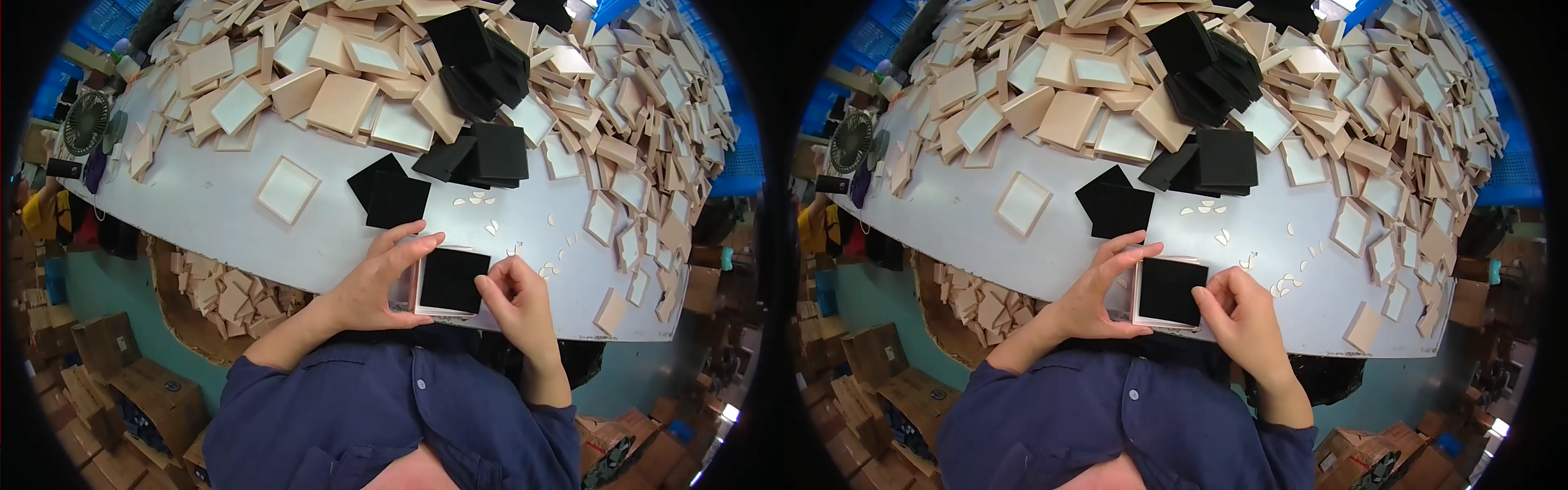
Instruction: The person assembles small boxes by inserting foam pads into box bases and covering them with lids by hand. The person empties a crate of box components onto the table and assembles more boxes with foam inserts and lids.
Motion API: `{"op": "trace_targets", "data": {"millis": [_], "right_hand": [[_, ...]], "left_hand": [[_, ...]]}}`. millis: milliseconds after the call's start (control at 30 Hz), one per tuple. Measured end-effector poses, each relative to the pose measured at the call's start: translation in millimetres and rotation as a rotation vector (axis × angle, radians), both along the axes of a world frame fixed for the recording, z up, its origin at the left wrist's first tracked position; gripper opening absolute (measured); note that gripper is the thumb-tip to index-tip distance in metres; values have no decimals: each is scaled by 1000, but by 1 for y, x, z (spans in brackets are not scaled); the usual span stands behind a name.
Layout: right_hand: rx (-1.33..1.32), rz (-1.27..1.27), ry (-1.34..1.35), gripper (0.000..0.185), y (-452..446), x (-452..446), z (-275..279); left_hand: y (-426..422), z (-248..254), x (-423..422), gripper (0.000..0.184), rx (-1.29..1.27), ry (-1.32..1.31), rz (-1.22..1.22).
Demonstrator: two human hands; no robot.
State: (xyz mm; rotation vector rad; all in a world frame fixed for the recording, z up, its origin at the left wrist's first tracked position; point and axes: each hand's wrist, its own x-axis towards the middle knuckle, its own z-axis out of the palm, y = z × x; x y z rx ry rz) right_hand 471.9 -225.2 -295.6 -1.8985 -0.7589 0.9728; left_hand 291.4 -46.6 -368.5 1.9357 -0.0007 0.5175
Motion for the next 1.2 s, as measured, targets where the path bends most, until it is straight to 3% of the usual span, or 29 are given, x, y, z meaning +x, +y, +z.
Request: {"op": "trace_targets", "data": {"millis": [133,267,333,367,433,500,600,700,800,900,933,1000,1100,1133,1200], "right_hand": [[23,72,-254,21,6,-15,-6],[36,126,-321,26,1,-6,1],[49,-110,-353,35,-8,19,-4],[147,-253,-586,37,-12,46,-19],[-20,-479,-1108,51,-34,112,-46],[-200,-566,-1161,54,-55,149,-65],[-404,-310,-1194,54,-65,150,-65],[-299,-227,-963,49,-57,130,-57],[-245,-254,-985,39,-48,114,-48],[60,-386,-1253,28,-49,111,-52],[190,-494,-1027,28,-48,101,-52],[420,-693,-555,30,-45,79,-45],[484,-561,187,36,-19,33,-31],[386,-451,196,37,-12,23,-29],[217,-233,-235,23,4,10,-39]], "left_hand": [[0,3,0,92,137,48,6],[-2,11,2,68,200,100,15],[0,12,3,62,241,85,15],[0,12,3,61,234,73,6],[-3,10,1,59,205,60,-3],[-4,6,0,57,161,48,5],[-5,5,-1,57,137,62,-4],[-7,7,-1,58,132,56,25],[-10,3,-3,60,119,47,59],[-10,-2,-4,61,89,56,53],[-9,-3,-3,56,87,49,56],[-5,0,-1,65,154,-2,48],[-6,-5,1,94,81,-62,89],[-6,-5,0,101,86,-49,92],[-6,-6,-1,115,94,-29,96]]}}
